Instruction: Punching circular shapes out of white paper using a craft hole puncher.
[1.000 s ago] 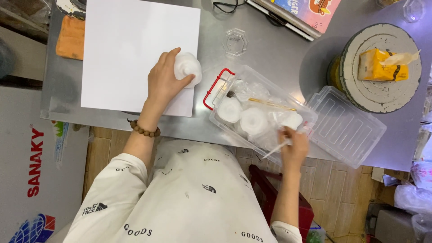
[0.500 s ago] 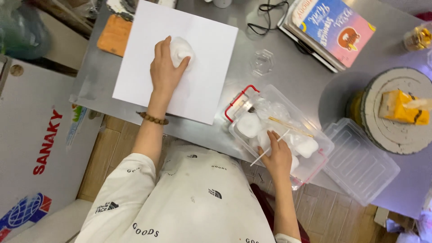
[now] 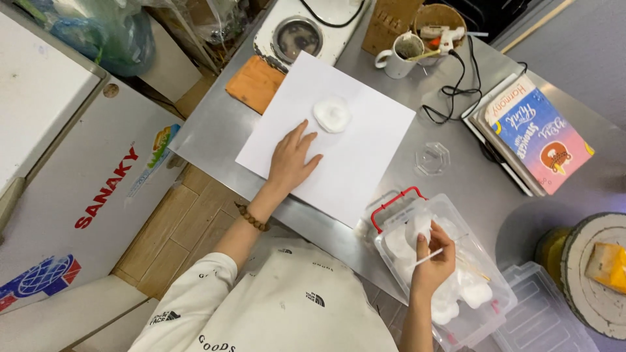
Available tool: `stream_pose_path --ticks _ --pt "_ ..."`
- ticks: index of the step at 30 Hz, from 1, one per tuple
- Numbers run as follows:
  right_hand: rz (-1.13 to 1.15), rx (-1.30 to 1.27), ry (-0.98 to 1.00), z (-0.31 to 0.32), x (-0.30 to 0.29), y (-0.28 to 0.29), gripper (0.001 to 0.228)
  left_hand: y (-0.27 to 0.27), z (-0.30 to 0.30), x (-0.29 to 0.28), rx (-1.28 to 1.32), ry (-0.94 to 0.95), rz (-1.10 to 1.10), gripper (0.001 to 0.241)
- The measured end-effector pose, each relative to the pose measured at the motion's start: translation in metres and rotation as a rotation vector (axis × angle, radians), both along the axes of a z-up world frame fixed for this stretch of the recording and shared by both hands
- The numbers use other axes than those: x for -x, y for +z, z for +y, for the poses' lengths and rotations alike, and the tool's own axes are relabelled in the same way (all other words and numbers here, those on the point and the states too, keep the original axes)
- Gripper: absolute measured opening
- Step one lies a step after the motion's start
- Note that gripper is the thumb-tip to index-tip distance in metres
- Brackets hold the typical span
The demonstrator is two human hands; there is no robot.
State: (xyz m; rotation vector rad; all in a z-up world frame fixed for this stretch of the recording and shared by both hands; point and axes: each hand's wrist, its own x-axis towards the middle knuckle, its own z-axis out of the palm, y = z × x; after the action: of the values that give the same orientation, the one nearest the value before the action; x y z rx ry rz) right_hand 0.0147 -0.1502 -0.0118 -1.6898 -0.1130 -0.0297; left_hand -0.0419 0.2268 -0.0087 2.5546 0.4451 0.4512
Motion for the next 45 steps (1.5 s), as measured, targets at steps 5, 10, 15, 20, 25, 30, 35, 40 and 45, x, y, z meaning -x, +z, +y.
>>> stream_pose_path --ticks 5,10,15,20,25,30,35,40,45 --pt "-0.499 0.363 0.179 0.139 -0.064 0.015 0.027 0.014 0.008 -0.036 -0.123 -0.193 0.018 0.044" --pt "-0.655 0.634 0.305 0.197 -0.088 0.015 0.028 -0.002 0.025 -0.06 -0.208 -0.347 0.102 0.045" --pt "-0.539 0.508 0.144 0.124 -0.034 0.006 0.03 0.058 0.005 -0.053 -0.146 -0.37 -0.046 0.028" --pt "-0.164 0.289 -0.319 -0.023 0.038 -0.058 0.032 0.04 -0.106 -0.051 0.066 -0.796 -0.057 0.024" --pt "-0.183 0.663 -0.54 -0.077 0.076 -0.013 0.017 -0.04 -0.228 -0.056 -0.086 -1.118 0.085 0.013" --pt "-0.133 0.805 -0.584 -0.091 0.107 -0.011 0.023 -0.052 -0.269 -0.066 -0.476 -0.965 0.21 0.017" --pt "-0.1 0.772 -0.597 -0.116 0.12 -0.016 0.022 -0.061 -0.277 -0.07 -0.562 -0.869 0.282 0.018" --pt "-0.157 0.763 -0.577 -0.134 0.112 -0.015 0.021 -0.073 -0.276 -0.069 -0.553 -0.915 0.442 0.022" --pt "-0.2 0.713 -0.472 -0.132 0.094 -0.019 0.019 -0.091 -0.266 -0.066 -0.443 -0.88 0.302 0.01"
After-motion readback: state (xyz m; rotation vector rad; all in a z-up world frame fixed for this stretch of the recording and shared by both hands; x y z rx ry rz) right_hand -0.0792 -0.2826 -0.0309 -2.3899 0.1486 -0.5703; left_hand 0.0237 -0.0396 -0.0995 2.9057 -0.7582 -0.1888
